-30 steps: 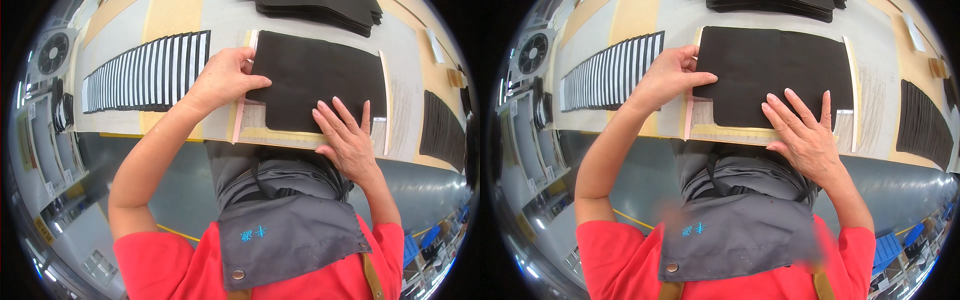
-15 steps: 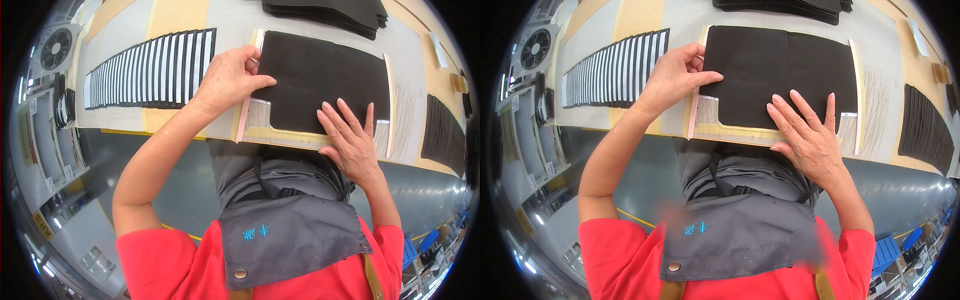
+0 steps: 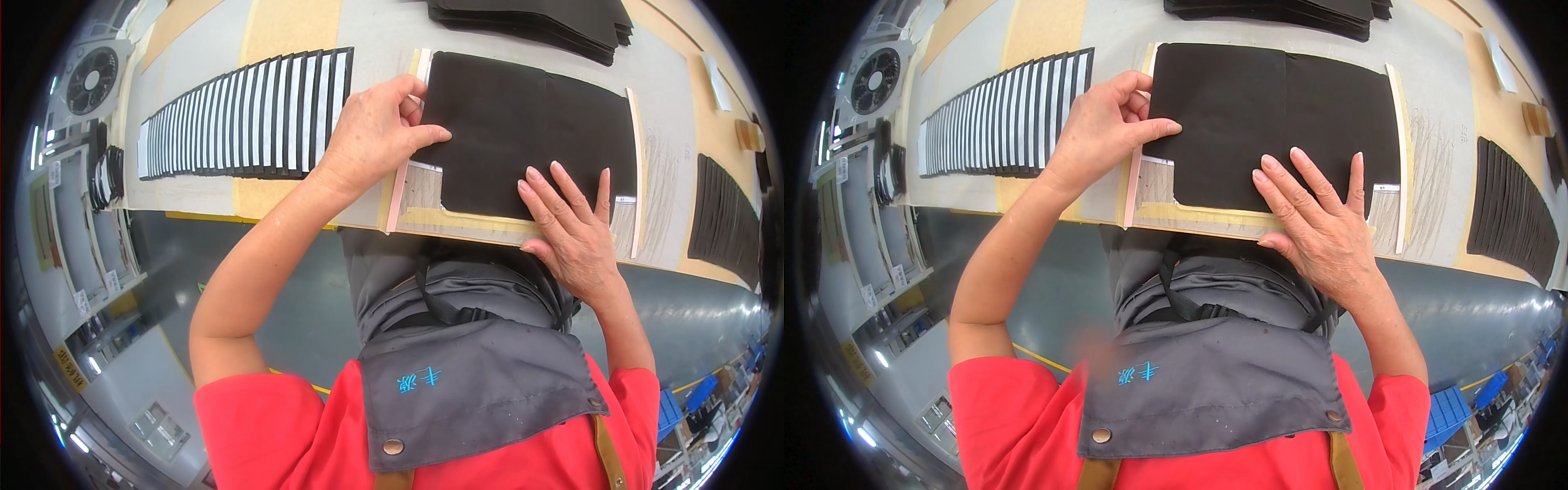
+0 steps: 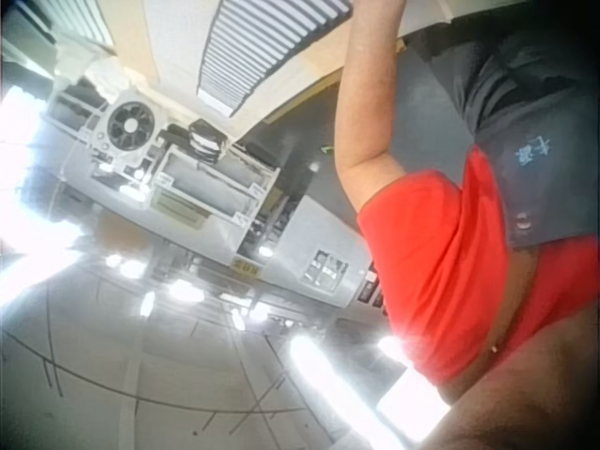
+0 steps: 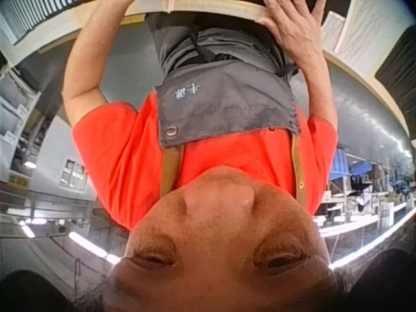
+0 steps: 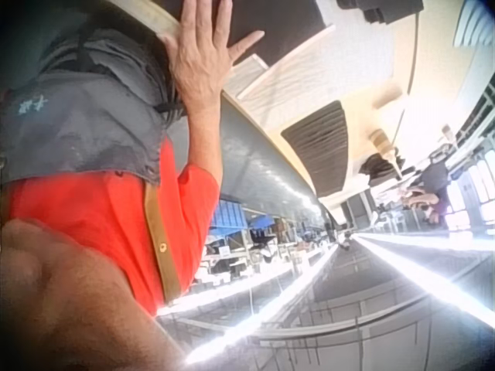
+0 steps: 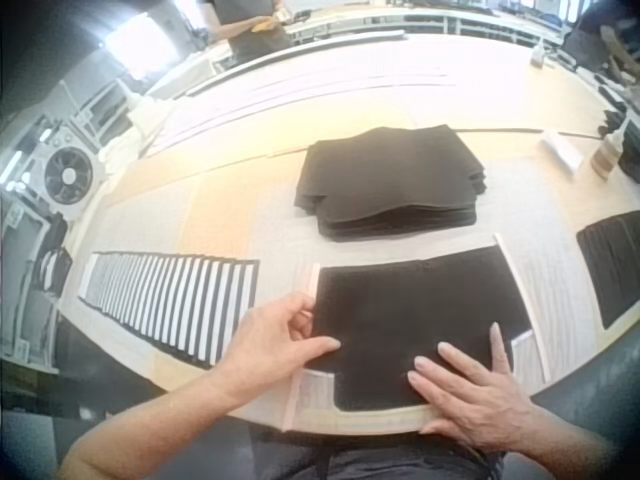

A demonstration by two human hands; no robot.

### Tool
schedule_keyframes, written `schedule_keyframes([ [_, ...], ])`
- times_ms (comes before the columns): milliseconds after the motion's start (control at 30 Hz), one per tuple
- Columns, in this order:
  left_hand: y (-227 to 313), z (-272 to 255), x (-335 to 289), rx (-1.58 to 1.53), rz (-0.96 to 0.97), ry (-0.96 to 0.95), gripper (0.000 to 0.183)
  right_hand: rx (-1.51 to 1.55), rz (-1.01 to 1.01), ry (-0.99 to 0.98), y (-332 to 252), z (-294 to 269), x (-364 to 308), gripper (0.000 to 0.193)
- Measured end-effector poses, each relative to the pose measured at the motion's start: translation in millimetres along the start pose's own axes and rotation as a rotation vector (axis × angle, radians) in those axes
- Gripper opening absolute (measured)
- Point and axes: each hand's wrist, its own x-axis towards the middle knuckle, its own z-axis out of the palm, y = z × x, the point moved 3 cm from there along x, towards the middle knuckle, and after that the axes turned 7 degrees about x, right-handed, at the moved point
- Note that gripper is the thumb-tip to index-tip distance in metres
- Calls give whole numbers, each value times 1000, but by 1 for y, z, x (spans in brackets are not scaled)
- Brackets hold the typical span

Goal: The person repeatedly picks up a black rectangular sheet and a white ribbed sheet from stacks on a table. They place the black sheet onto a wooden jig, smooth it down with both hands, and then place the white ribbed sheet on top. The person then removes the combined sheets and places them into a finished stack, repeating this assembly process continuously.

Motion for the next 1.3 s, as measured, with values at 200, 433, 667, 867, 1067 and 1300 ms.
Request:
schedule_keyframes([
  [200, 3, -1, -5, -43, -45, 1, 46, 9, -1, 1, 0, 1, 0, 75],
  [433, 1, -2, -7, -73, -73, 3, 43, 18, -10, 4, 0, 1, 0, 77],
  [667, 3, -3, -6, -79, -73, 18, 40, 18, -5, -7, 0, 0, 0, 77],
  [867, 4, -5, -6, -65, -81, 25, 43, 21, -5, -9, 1, 0, 0, 75],
  [1067, -3, -3, -12, -34, -37, 141, 62, 20, -13, -10, 1, 0, 0, 75],
  [1300, -9, -2, -13, -95, -50, 152, 68, 19, -16, 0, 0, -2, -1, 76],
])
